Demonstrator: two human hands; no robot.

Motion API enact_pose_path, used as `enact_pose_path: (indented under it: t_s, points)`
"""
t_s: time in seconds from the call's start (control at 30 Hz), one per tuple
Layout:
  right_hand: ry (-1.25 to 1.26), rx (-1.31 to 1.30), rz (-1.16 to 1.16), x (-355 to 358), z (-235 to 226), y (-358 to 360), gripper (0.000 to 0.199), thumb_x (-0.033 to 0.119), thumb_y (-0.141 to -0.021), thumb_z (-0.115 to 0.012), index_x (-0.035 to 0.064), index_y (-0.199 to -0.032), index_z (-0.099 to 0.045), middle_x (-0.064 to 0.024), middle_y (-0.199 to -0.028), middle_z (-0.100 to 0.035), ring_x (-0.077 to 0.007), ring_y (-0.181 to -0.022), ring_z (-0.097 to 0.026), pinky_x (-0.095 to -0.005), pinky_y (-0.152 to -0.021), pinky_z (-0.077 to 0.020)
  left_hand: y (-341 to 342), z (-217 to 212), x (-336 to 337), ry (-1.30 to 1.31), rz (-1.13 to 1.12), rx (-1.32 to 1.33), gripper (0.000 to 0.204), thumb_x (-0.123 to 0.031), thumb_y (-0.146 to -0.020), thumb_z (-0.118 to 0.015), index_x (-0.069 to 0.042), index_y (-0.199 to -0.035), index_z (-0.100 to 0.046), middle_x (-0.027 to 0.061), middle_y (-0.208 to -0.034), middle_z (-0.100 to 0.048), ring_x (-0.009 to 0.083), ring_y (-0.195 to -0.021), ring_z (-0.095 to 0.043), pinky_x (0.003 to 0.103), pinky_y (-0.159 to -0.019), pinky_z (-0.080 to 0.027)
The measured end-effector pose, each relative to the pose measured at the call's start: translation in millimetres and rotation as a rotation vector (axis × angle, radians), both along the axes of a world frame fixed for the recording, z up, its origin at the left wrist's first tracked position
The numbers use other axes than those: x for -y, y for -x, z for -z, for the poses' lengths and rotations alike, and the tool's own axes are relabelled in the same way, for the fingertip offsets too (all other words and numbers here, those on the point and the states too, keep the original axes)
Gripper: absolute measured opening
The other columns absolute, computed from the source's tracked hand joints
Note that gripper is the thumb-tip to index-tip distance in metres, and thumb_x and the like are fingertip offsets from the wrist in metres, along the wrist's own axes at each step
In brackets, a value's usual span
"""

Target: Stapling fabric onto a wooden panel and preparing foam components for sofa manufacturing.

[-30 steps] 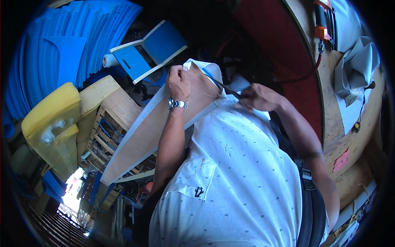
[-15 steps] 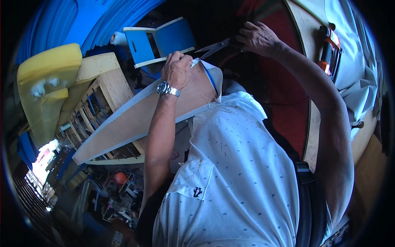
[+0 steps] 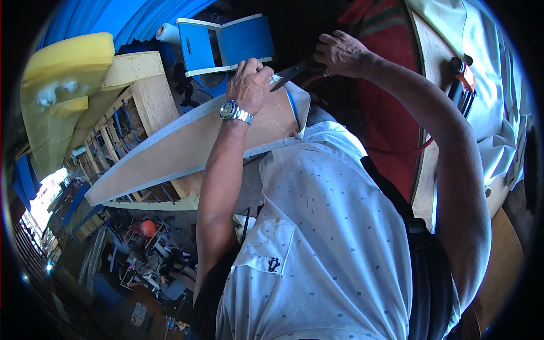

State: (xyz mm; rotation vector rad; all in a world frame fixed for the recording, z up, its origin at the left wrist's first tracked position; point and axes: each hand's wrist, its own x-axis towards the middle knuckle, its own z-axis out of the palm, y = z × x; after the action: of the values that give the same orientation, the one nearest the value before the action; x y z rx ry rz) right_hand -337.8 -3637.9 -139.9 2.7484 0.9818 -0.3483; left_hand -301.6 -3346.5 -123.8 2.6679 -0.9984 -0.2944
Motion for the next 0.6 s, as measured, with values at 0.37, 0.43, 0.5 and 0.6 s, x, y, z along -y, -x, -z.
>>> enact_pose_path:
  t_s: [0.37, 0.43, 0.5, 0.6]
  points:
    - [-0.188, -0.118, 0.061, -4.4, 69.0, 51.1, 0.029, 0.043, -0.094, -0.068, 0.016, -0.104, -0.071, 0.0005, -0.096, -0.069, -0.0162, -0.109, -0.058, -0.038, -0.097, -0.0445, 24.3, 5.1, 12.1, 0.034, 0.012, -0.003, 0.009, -0.016, -0.091, -0.069, -0.014, -0.098, -0.074, 0.0075, -0.102, -0.06, 0.0281, -0.099, -0.06, 0.044, -0.077, -0.055]
    - [-0.284, -0.41, 0.274, -10.5, 73.2, 53.2, 0.024, 0.039, -0.1, -0.064, 0.0166, -0.102, -0.071, -0.0006, -0.097, -0.072, -0.0149, -0.102, -0.065, -0.0397, -0.091, -0.0494, 15.2, 5.7, 9.6, 0.08, -0.042, 0.058, 0.009, -0.015, -0.09, -0.07, -0.014, -0.098, -0.074, 0.0079, -0.105, -0.061, 0.029, -0.102, -0.061, 0.045, -0.079, -0.055]
    - [-0.192, -0.331, 0.253, -20.2, 46.6, 66.0, 0.024, 0.038, -0.101, -0.062, 0.016, -0.101, -0.071, -0.0015, -0.093, -0.072, -0.0137, -0.095, -0.067, -0.0395, -0.086, -0.0519, 15.7, 11.8, -3.4, 0.124, -0.075, 0.087, 0.008, -0.011, -0.09, -0.069, -0.01, -0.097, -0.072, 0.0097, -0.106, -0.063, 0.0305, -0.1, -0.062, 0.045, -0.081, -0.054]
    - [-0.323, -0.442, 0.588, -22.6, -6.7, 108.5, 0.013, 0.022, -0.091, -0.065, 0.0101, -0.095, -0.068, -0.01, -0.088, -0.07, -0.0262, -0.08, -0.07, -0.0399, -0.068, -0.0561, 42.8, 15.8, -38.9, 0.574, -0.253, -0.158, 0.006, -0.006, -0.091, -0.067, -0.002, -0.096, -0.067, 0.0132, -0.101, -0.07, 0.0326, -0.093, -0.066, 0.042, -0.084, -0.053]
